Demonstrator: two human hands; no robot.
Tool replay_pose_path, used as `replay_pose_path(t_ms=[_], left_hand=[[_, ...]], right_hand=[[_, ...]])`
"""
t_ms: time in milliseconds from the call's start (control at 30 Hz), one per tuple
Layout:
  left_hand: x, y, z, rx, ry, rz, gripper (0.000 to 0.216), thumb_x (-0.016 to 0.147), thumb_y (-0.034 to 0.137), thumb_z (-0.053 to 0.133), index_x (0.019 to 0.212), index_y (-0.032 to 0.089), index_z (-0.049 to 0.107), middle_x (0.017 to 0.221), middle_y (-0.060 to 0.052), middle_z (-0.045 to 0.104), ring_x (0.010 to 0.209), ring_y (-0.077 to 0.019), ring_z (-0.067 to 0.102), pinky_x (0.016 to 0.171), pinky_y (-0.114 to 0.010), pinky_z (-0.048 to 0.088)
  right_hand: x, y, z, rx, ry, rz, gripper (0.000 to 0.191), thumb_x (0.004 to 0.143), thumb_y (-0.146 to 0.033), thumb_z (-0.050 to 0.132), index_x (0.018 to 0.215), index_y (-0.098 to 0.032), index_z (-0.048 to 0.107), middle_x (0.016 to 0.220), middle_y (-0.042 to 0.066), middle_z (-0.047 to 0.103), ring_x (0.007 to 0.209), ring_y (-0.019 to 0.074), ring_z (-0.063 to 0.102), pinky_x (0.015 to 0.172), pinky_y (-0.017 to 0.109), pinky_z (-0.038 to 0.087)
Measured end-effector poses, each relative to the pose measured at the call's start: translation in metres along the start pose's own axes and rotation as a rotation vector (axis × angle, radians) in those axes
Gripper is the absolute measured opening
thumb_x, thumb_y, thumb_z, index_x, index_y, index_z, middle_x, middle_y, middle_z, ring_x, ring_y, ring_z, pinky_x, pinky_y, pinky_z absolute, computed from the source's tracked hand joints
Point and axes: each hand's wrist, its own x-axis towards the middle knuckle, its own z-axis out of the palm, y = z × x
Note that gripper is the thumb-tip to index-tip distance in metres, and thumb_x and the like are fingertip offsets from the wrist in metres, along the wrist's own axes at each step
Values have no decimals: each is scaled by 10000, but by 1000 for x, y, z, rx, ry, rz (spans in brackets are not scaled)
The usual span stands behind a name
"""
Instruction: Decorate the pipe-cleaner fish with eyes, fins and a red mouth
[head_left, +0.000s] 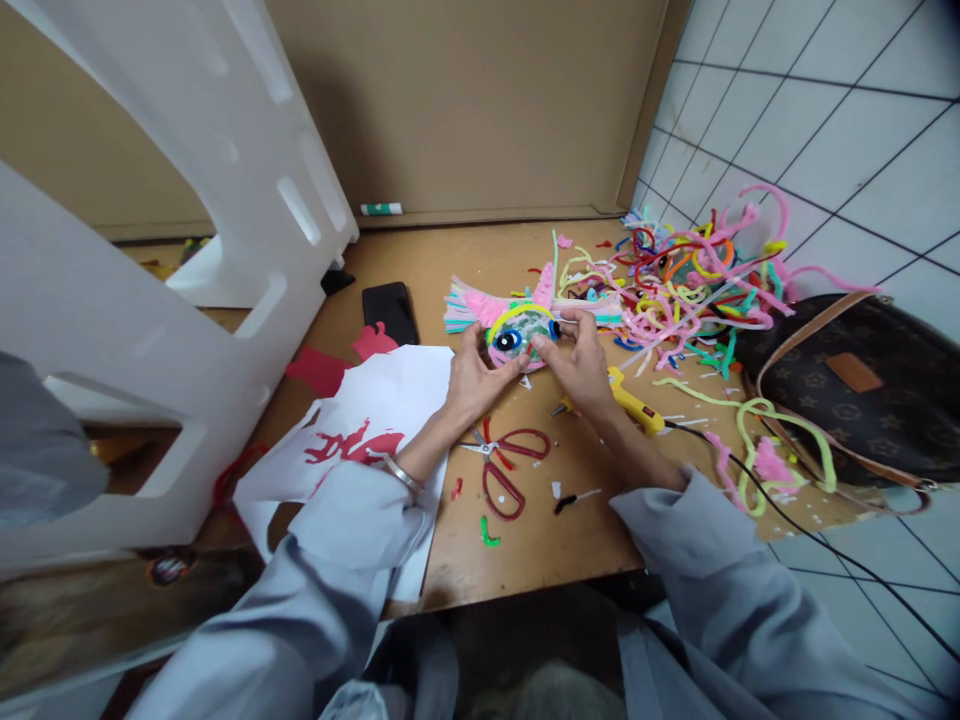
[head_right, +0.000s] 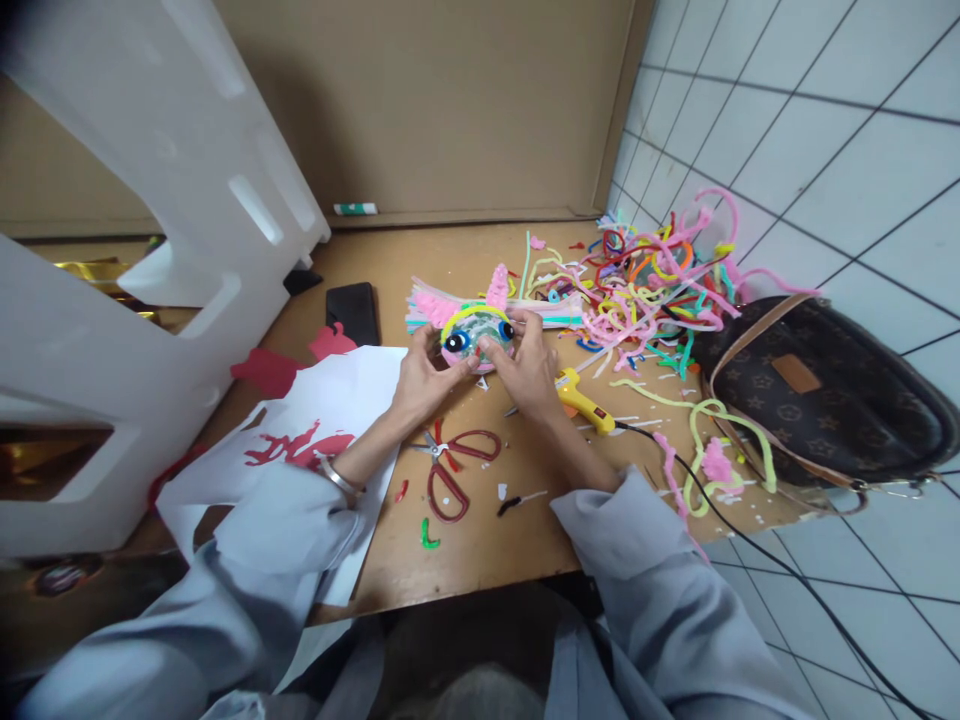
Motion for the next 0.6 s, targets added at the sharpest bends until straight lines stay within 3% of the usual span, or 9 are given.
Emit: replay_pose_path(t_ms=[200,600], left_hand=[[-2,9,-1,74,36,1,786,665,463,832,1299,174,469,1327,-179,628,1235,-334,608,1070,-485,466],[-2,8,-3,9,-35,22,777,703,483,806,1315,176,438,1314,-170,640,1161,-313,658,1006,-470,520]], right_hand=[[1,8,5,44,63,41,490,754,-504,689,1104,-246,464,1110,69,646,1056,232,632,954,427,507],[0,5,8,4,123,67,480,725,-550,686,1032,-250,471,1012,50,641,1001,237,627,919,429,510]])
